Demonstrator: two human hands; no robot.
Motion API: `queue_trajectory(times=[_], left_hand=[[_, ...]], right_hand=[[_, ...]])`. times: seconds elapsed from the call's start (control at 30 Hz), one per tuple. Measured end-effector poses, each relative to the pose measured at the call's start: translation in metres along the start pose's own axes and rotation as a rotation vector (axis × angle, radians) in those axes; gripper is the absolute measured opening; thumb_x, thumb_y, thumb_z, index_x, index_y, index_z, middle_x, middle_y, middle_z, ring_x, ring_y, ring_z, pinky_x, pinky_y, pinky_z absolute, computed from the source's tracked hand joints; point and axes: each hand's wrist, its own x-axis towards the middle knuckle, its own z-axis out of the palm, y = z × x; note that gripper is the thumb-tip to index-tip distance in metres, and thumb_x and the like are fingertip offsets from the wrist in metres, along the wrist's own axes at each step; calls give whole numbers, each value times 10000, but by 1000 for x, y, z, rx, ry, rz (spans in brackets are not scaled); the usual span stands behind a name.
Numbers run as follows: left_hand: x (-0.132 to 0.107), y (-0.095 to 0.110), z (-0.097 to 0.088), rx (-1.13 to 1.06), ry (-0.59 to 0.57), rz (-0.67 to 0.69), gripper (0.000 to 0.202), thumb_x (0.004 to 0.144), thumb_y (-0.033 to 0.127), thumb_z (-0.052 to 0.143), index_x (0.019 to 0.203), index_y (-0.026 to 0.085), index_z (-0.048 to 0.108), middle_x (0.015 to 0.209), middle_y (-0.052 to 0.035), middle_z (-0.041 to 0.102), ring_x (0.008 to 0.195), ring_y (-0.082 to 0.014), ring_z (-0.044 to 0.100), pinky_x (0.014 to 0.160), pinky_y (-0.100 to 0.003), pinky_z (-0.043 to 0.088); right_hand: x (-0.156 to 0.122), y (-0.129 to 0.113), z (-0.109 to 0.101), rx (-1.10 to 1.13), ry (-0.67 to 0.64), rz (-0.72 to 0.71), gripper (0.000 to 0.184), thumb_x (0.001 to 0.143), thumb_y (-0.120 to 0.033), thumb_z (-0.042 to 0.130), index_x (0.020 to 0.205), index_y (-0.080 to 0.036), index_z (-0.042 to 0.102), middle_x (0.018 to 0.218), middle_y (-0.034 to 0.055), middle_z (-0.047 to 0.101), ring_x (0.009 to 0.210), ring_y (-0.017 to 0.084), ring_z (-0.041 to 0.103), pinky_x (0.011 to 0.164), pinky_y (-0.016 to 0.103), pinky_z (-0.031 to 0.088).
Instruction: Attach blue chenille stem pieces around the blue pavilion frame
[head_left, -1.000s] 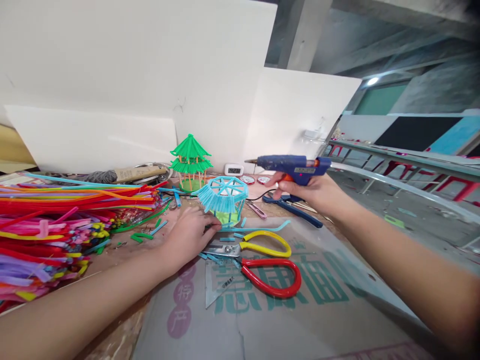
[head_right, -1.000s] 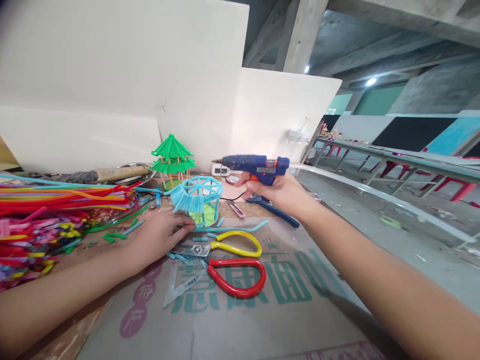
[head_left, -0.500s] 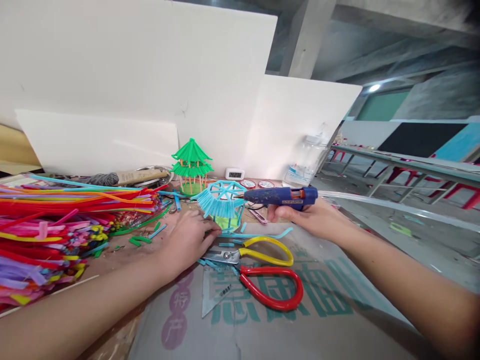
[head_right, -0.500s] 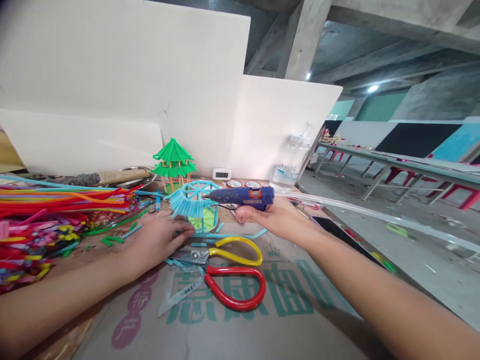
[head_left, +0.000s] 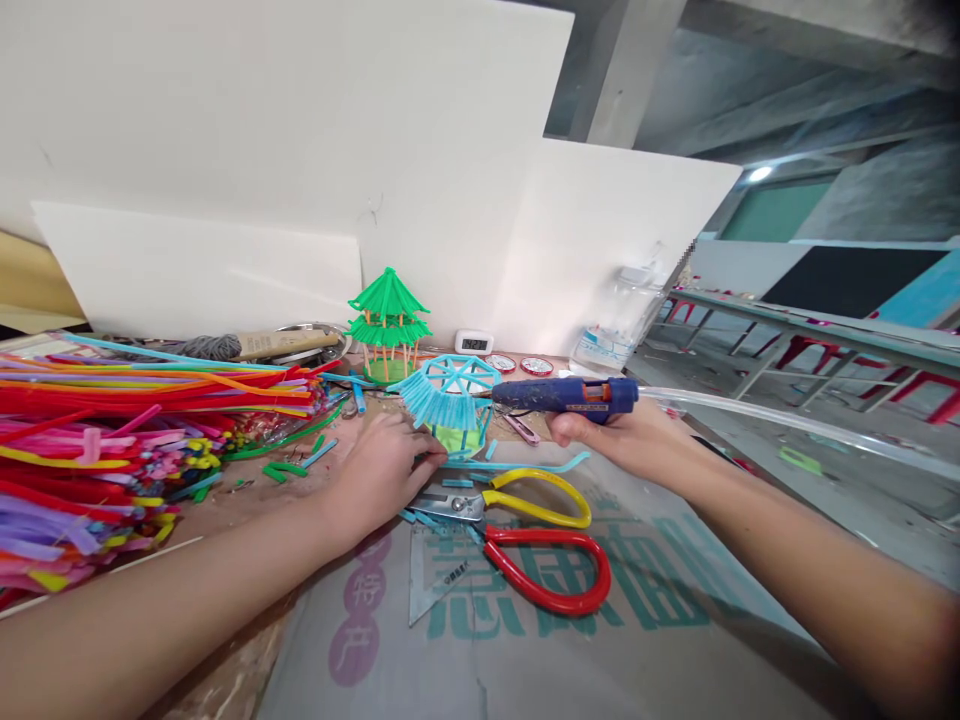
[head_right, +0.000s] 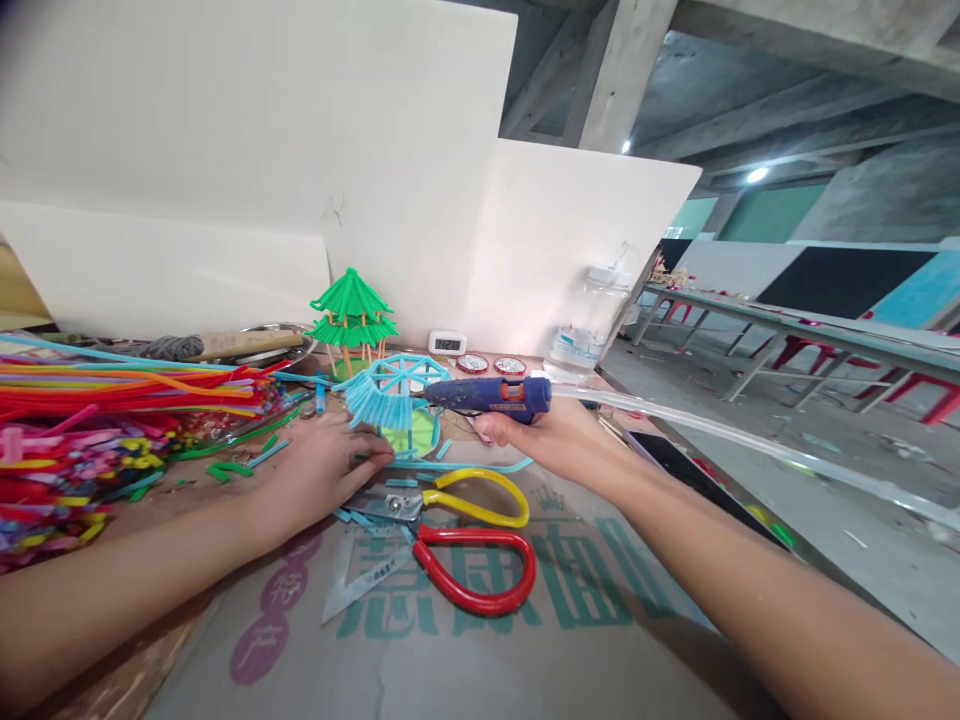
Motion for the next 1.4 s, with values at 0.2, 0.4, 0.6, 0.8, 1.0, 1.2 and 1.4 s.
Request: queue_trajectory(times=[0.2,0.4,0.6,0.8,1.0,1.2,1.4], left_hand=[[0,-1,1,6,7,-1,207,917,286,561,920,240,763,922,-32,752,878,-224,608,776,-342,390],[0,-1,1,9,-7,-9,210,917,291,558,931,244,762,929,-30,751,881,-231,605,775,-350,385],[0,-2,2,2,9,1,205,915,289,562,929,243,761,934,-28,751,883,-225,605,780,-345,385],[1,-2,2,2,6,3,199,911,283,567,919,239,761,921,-26,752,870,-220,607,772,-340,386],[0,-2,2,-3,3,2,201,912,287,563,914,241,759,920,-23,751,873,-224,604,774,-345,383],[0,-2,3,4,4,4,209,918,295,555,921,246,758,906,-27,747,867,-228,600,770,-347,379],[1,-2,3,14,1,-4,205,912,291,563,920,250,763,901,-30,747,868,-226,603,760,-347,380]], right_hand=[[-1,1,1,-33,39,14,313,844,-477,563,736,-193,639,646,2,642,599,156,591,527,248,459],[-1,8,4,-9,60,-6,333,846,-472,594,1018,-205,693,840,25,740,787,226,689,679,313,555],[-1,12,7,26,80,-16,361,850,-456,611,1122,-229,680,917,28,757,902,253,697,798,375,580],[-1,12,8,40,82,2,316,827,-463,629,1020,-224,706,881,22,761,887,254,706,775,362,590],[0,8,8,46,90,25,306,800,-403,650,1030,-213,712,961,21,770,892,255,715,788,369,598],[1,1,7,69,115,-1,394,765,-382,667,1124,-223,690,1128,19,734,952,251,711,815,355,597],[0,2,6,6,132,48,373,757,-409,687,1076,-218,704,920,25,772,846,255,715,737,363,600]])
